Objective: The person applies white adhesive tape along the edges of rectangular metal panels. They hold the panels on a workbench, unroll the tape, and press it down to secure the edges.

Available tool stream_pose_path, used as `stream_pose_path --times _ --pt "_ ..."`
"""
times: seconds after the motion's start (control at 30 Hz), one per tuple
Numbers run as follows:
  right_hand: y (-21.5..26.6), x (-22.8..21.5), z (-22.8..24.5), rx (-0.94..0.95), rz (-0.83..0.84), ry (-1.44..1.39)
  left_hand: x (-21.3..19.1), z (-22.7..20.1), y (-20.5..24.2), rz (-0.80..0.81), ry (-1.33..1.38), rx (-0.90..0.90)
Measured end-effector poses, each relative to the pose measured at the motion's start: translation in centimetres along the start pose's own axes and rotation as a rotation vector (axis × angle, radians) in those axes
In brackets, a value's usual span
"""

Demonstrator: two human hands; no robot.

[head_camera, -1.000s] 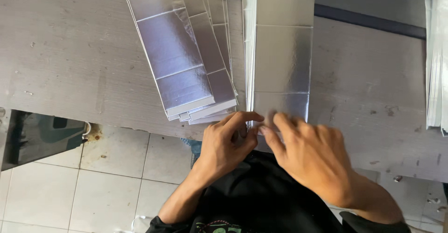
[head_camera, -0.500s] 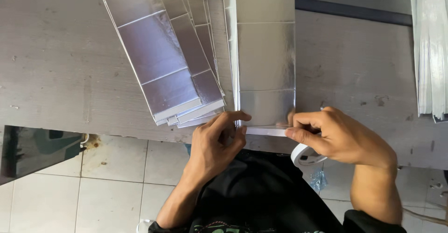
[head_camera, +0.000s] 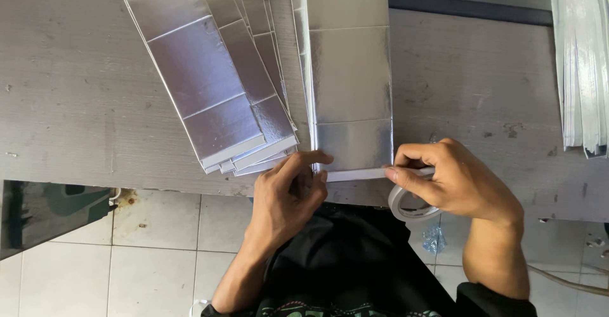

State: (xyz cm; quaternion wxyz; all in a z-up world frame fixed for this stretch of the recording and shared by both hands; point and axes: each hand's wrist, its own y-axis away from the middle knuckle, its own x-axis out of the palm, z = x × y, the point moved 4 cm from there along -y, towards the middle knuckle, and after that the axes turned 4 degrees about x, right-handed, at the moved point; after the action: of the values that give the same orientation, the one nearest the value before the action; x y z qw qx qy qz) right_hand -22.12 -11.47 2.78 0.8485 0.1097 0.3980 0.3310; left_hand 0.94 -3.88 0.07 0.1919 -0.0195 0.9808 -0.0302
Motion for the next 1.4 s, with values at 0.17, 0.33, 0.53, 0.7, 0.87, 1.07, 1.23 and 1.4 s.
stream_pose_path --times 0.17,0.33,0.53,0.7,0.87,1.07,1.23,1.4 --pt "0.0 0.0 -0.2 -0.021 0.001 0.001 0.1 -0.3 0.0 -0.025 -0.029 0.005" --pt "-0.2 0.1 -0.3 -0.049 -0.006 0.008 0.4 -0.3 0.1 -0.048 -0.04 0.018" --pt "-0.4 0.1 -0.2 0.004 0.019 -0.044 1.5 -0.7 0.1 -0.109 -0.163 -0.007" --pt "-0.4 0.6 -0.6 -0.038 -0.006 -0.04 4.0 -0.8 0.5 -0.259 -0.299 0.123" --pt "0.0 0.8 -0.7 -0.048 -0.058 -0.05 4.3 -1.5 0.6 -0.264 -0.234 0.193" --pt "0.2 0.6 -0.7 -0.052 -0.09 -0.031 2.4 -2.1 0.4 -0.158 -0.07 0.19" --pt "0.1 0.9 -1.4 -0.053 -0.046 -0.016 3.1 -2.2 1.3 -0.259 -0.271 0.133" --pt "0.2 0.9 -0.9 -0.122 -0.005 -0.149 6.7 -5.2 -0.4 0.042 -0.428 0.342"
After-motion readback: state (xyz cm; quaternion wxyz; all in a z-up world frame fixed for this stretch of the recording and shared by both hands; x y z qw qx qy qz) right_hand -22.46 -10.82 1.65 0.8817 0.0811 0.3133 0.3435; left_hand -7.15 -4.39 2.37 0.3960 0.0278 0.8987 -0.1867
